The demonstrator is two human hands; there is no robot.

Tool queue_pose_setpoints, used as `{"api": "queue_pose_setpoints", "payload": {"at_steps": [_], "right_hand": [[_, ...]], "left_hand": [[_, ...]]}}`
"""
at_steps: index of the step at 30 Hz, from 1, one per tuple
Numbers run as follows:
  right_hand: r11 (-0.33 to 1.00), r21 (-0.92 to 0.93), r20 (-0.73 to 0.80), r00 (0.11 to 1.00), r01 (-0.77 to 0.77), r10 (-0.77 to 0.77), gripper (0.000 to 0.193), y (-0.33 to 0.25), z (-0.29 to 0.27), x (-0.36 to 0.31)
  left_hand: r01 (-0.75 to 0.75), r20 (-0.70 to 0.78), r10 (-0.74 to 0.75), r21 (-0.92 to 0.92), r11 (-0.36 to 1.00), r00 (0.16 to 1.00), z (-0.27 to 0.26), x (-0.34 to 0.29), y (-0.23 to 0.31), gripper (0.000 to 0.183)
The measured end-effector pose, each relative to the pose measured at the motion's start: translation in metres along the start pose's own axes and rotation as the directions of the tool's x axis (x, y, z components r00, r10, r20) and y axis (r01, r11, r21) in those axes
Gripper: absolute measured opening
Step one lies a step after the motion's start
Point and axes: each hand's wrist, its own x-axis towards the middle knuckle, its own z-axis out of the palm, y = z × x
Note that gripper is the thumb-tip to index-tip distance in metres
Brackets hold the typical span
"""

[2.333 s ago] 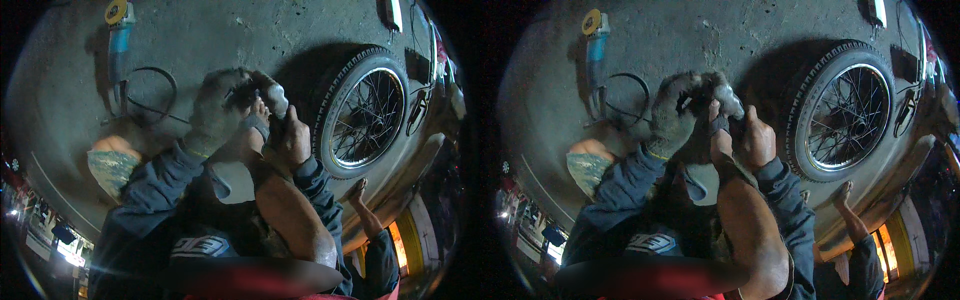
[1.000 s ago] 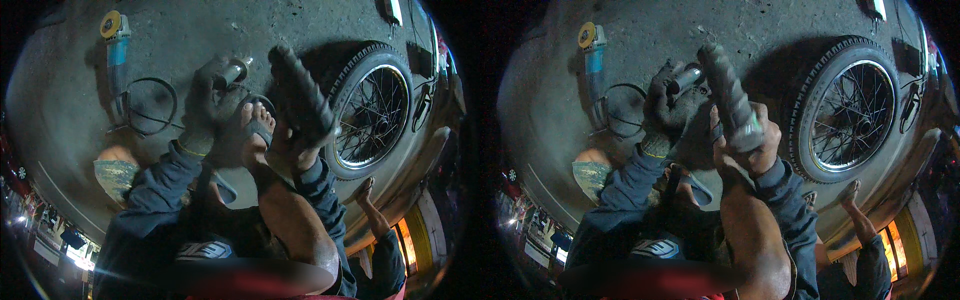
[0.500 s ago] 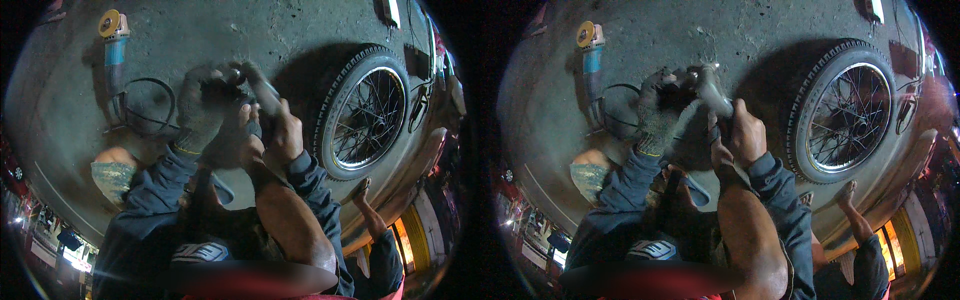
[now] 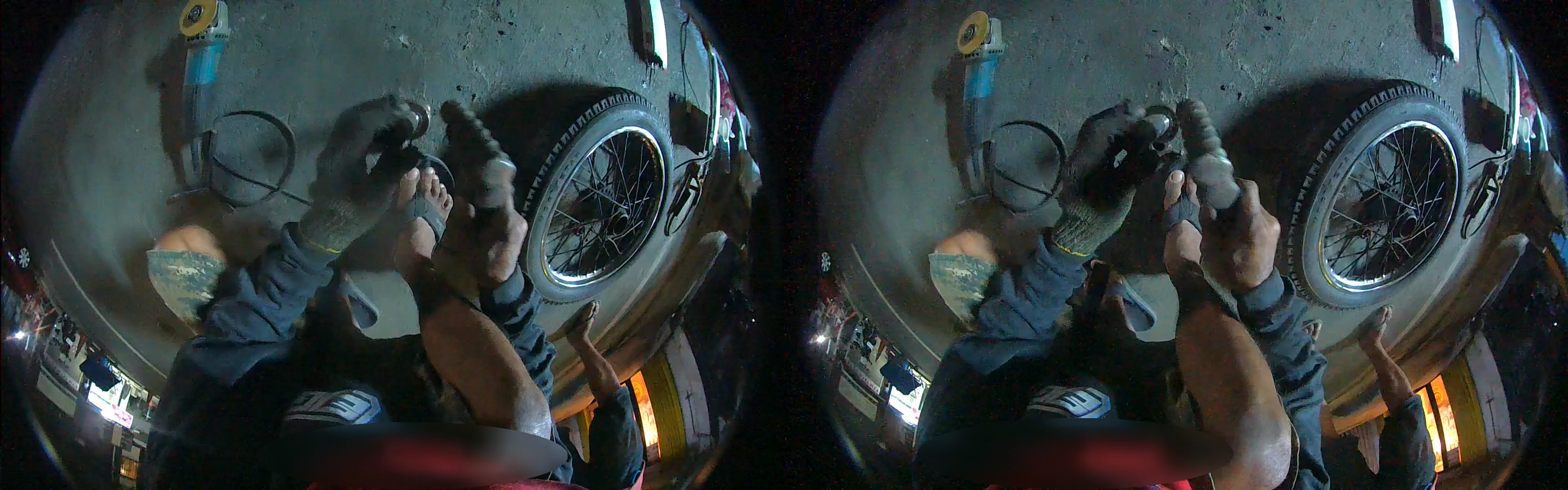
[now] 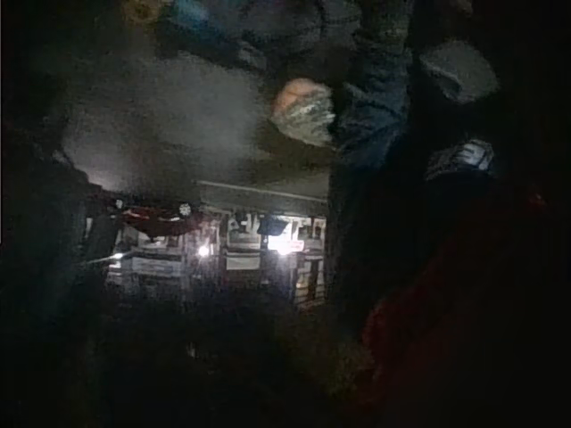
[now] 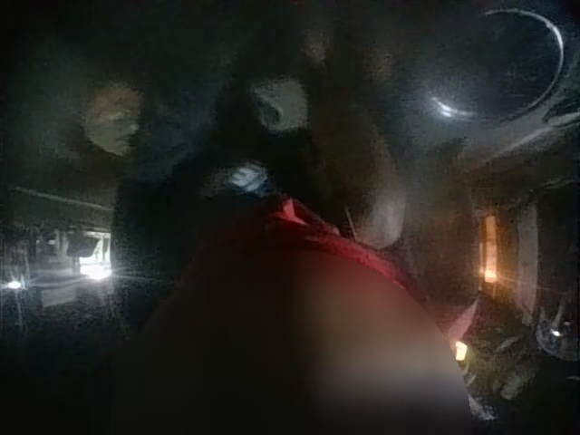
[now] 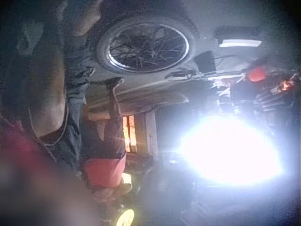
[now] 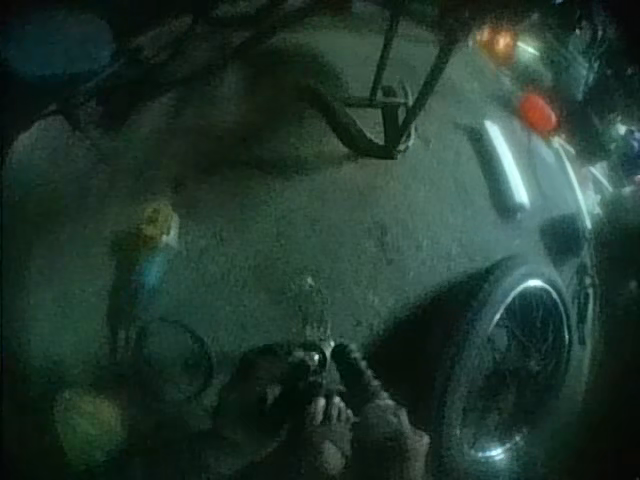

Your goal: The person hammers a small metal part on the floor, then uses an angle grinder to cut or grind the same part, producing sparks. The person handles the metal part and tools while sitting on the floor.

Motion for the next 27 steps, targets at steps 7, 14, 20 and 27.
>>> {"api": "queue_pose_setpoints", "payload": {"at_steps": [7, 14, 20, 27], "right_hand": [[0.995, -0.082, 0.119, 0.99, -0.06, 0.069, 0.031, -0.005, 0.0, -0.003], [0.968, -0.181, -0.068, 0.979, 0.176, -0.191, 0.037, -0.001, 0.002, -0.006], [0.997, -0.061, 0.108, 0.992, -0.053, 0.06, 0.034, -0.001, -0.005, -0.012], [0.919, -0.331, 0.034, 0.976, 0.212, -0.213, 0.03, 0.003, 0.0, -0.011]], "left_hand": [[0.173, 0.008, -0.176, -0.214, 0.961, 0.984, 0.005, -0.009, -0.013, 0.054], [-0.194, 0.015, 0.195, 0.177, 0.965, 0.981, 0.003, 0.0, -0.005, 0.046], [-0.199, 0.112, 0.178, 0.229, 0.953, 0.978, 0.003, -0.002, 0.008, 0.047], [-0.243, 0.095, 0.224, 0.418, 0.876, 0.97, 0.002, -0.002, 0.006, 0.042]]}}
